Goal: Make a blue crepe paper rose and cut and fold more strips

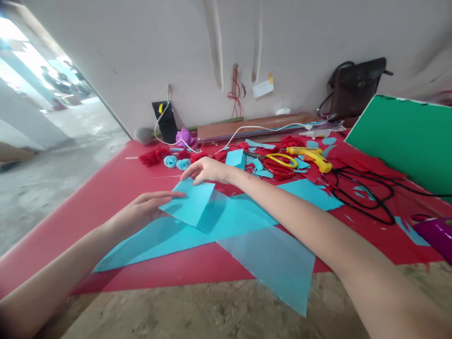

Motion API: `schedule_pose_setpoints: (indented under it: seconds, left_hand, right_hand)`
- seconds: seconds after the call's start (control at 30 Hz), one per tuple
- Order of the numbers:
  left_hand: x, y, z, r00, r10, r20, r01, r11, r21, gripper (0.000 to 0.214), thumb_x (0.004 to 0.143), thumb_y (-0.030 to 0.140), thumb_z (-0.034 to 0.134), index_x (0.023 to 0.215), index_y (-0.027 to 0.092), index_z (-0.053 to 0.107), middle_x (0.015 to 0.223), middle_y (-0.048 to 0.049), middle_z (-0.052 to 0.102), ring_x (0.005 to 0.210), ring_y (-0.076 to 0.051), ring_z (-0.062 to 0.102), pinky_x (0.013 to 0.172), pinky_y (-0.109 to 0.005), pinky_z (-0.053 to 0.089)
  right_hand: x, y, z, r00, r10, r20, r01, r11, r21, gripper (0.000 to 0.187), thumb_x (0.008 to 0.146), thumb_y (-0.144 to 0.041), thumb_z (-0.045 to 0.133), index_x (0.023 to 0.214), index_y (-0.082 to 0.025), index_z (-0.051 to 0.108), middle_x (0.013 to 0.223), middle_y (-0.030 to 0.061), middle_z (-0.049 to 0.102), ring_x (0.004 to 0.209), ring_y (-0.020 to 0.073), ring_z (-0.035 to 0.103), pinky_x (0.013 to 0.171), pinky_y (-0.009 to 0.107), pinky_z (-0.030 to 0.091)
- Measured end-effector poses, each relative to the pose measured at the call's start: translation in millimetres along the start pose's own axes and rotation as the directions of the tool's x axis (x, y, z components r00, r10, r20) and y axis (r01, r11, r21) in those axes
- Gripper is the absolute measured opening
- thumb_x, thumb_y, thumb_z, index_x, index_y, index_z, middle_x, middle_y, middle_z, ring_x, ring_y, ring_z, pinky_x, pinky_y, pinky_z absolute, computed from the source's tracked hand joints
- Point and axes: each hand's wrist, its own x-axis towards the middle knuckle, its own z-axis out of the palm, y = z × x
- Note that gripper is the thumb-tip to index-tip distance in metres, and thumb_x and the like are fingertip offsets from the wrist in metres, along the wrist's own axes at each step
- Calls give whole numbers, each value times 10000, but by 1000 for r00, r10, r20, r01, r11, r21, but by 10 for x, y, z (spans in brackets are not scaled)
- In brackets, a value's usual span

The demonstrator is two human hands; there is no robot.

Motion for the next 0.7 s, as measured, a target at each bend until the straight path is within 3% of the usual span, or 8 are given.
schedule_pose_setpoints:
  seconds: [0.13, 0.27, 0.43, 0.57, 0.7]
  left_hand:
    - [-38, 39, 21, 999, -31, -39, 37, 987, 158, 280, 723, 321, 652, 988, 241, 696, 600, 10, 628, 434, -78, 455, 393, -174, 371]
    - [-19, 42, -17, 994, -24, -107, 35, 994, 99, 246, 695, 280, 681, 935, 237, 711, 639, 10, 640, 498, -85, 506, 470, -179, 418]
    - [-16, 60, -24, 990, -49, -129, 46, 999, -24, 223, 665, 227, 705, 887, 211, 723, 658, -1, 639, 551, -93, 551, 542, -188, 480]
    - [-35, 66, -23, 992, -76, -96, 73, 997, -35, 269, 666, 249, 714, 932, 210, 711, 622, 1, 616, 507, -86, 539, 488, -178, 471]
    - [-53, 60, -2, 991, -126, -44, 119, 985, -128, 317, 689, 240, 700, 1004, 212, 684, 607, 2, 620, 504, -88, 551, 488, -175, 471]
  right_hand:
    - [1, 30, 30, 1000, -12, -28, 13, 1000, 17, 319, 573, -85, 672, 879, -174, 682, 807, -5, 623, 723, 81, 518, 617, 190, 413]
    - [-154, 16, -25, 989, 144, -33, -143, 989, 34, 350, 696, -325, 662, 1021, -198, 624, 990, 32, 612, 801, 88, 530, 631, 186, 425]
    - [-421, 23, -120, 951, 308, 36, -308, 951, 0, 289, 660, -370, 693, 848, -152, 666, 700, 0, 579, 592, 69, 478, 535, 202, 390]
    - [-537, -10, -123, 933, 358, -26, -359, 933, -22, 207, 613, -304, 727, 735, -145, 676, 565, -39, 507, 509, 47, 400, 482, 204, 325]
    - [-605, -110, -114, 917, 385, -104, -388, 921, -13, 125, 601, -252, 728, 661, -155, 676, 553, -32, 533, 502, 48, 419, 489, 211, 333]
